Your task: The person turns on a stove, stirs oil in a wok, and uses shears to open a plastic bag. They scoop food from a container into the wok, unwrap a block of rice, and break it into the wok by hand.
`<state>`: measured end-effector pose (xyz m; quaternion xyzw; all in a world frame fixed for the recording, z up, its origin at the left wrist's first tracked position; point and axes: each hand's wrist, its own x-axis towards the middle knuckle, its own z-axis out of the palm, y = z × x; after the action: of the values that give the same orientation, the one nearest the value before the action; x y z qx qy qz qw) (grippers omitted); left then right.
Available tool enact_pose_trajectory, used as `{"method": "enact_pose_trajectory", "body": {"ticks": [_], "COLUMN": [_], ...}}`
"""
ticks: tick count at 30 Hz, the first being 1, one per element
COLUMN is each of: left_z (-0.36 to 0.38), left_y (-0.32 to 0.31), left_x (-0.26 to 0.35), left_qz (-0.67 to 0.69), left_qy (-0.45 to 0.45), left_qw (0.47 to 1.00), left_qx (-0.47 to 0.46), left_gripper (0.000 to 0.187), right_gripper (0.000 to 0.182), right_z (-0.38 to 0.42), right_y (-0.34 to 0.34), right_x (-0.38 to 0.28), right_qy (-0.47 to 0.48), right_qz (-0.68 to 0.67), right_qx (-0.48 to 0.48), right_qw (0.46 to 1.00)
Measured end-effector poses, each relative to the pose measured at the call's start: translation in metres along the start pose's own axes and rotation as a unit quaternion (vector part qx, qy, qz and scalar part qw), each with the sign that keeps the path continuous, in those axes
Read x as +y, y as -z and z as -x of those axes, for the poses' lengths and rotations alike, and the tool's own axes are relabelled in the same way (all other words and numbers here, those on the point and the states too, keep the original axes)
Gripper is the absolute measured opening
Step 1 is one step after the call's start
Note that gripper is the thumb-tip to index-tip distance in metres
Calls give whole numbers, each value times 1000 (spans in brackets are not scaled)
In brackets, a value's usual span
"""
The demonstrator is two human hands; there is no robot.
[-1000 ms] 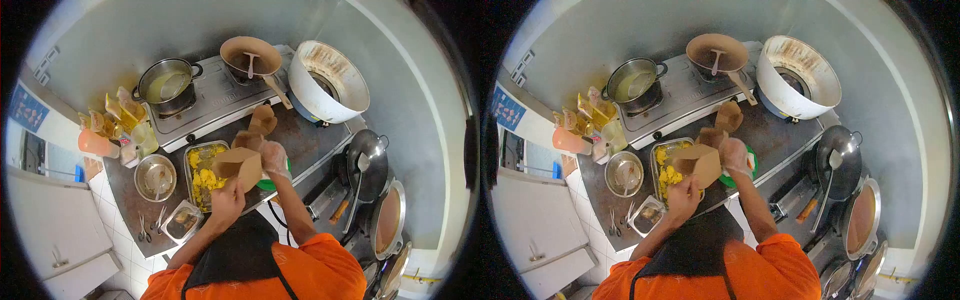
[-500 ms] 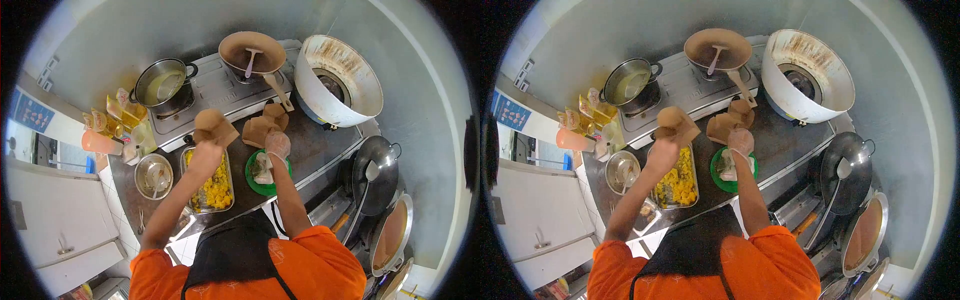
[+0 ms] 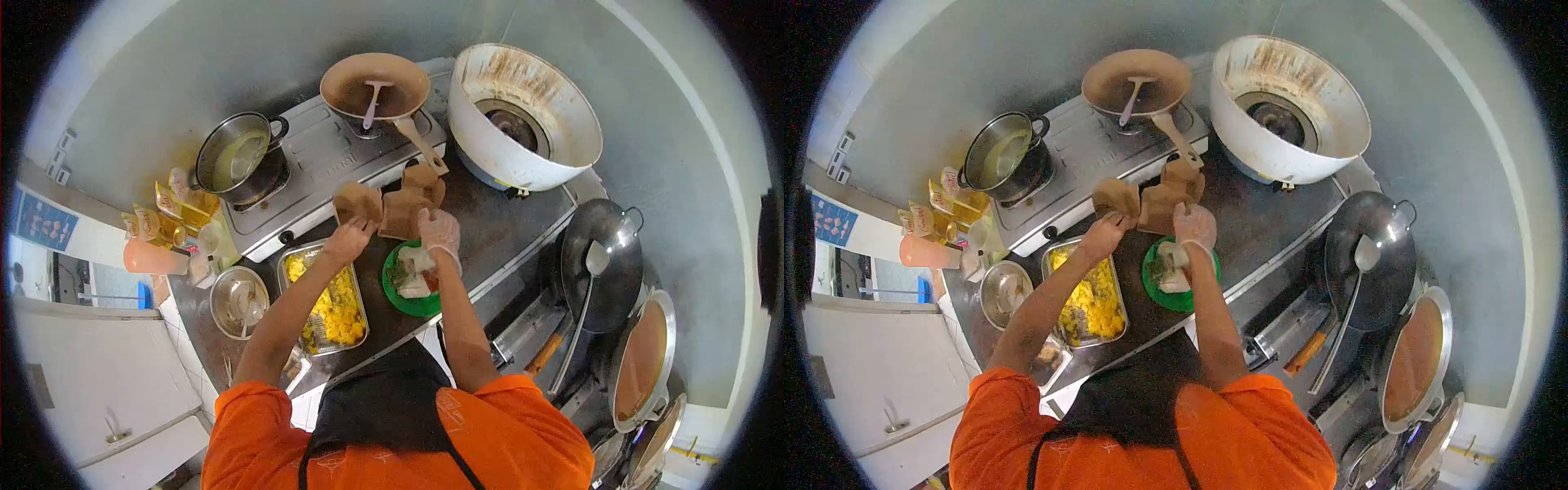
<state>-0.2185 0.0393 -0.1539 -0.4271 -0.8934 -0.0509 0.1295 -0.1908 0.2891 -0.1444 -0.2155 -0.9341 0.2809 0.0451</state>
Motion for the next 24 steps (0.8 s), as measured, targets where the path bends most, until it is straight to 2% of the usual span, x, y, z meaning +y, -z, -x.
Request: {"method": "enact_pose_trajectory", "body": {"ticks": [2,4,6,7,9,11,12,13,14,15,16,17,18,19,20,21,23,24], "left_z": [6,10,10,13,12,4,0,-4,-12,-17,-19,-21,-22,-25,-30,-26,-29,-30], "left_y": [4,6,-2,-16,-55,-47,-48,-48,-36,-28,-33,-38,-42,-35,-26,-33,5,23], "left_x": [7,9,7,4,-11,-8,-15,-15,-8,-1,1,0,0,8,12,10,47,74], "left_qz": [16,32,-1,4,78,83,77,71,94,110,57,62,38,15,30,1,-37,11], "left_qy": [5,7,64,51,122,152,113,80,137,195,180,169,147,125,150,141,115,108], "left_qw": [1000,999,991,992,982,984,988,989,986,970,977,978,986,991,981,983,989,989], "left_qx": [19,41,-120,-116,-125,32,66,100,4,-95,-99,-102,-76,-50,-121,-118,86,100], "left_gripper": [28,27,33,33,37,40,39,39,38,38,36,36,39,42,51,59,61,46], "right_gripper": [39,39,38,38,38,38,38,38,38,38,38,39,39,39,38,39,39,39], "right_z": [7,31,61,75,107,152,175,198,219,242,266,286,304,323,342,358,384,394], "right_y": [20,49,72,67,55,68,69,68,67,71,80,88,97,106,116,123,135,140], "right_x": [3,-4,-7,2,29,42,55,67,76,86,97,107,117,127,138,152,178,192], "right_qy": [30,18,10,1,33,1,-25,-68,-107,-122,-148,-172,-183,-235,-287,-318,-351,-353], "right_qz": [-63,-78,-103,-99,-141,-168,-165,-163,-163,-164,-177,-190,-190,-214,-236,-216,-180,-179], "right_qx": [28,34,44,55,41,-27,-6,-70,-138,-128,-136,-145,-140,-118,-95,-78,-41,-39], "right_qw": [997,996,994,994,989,985,986,982,971,971,963,956,954,941,924,920,918,917]}}
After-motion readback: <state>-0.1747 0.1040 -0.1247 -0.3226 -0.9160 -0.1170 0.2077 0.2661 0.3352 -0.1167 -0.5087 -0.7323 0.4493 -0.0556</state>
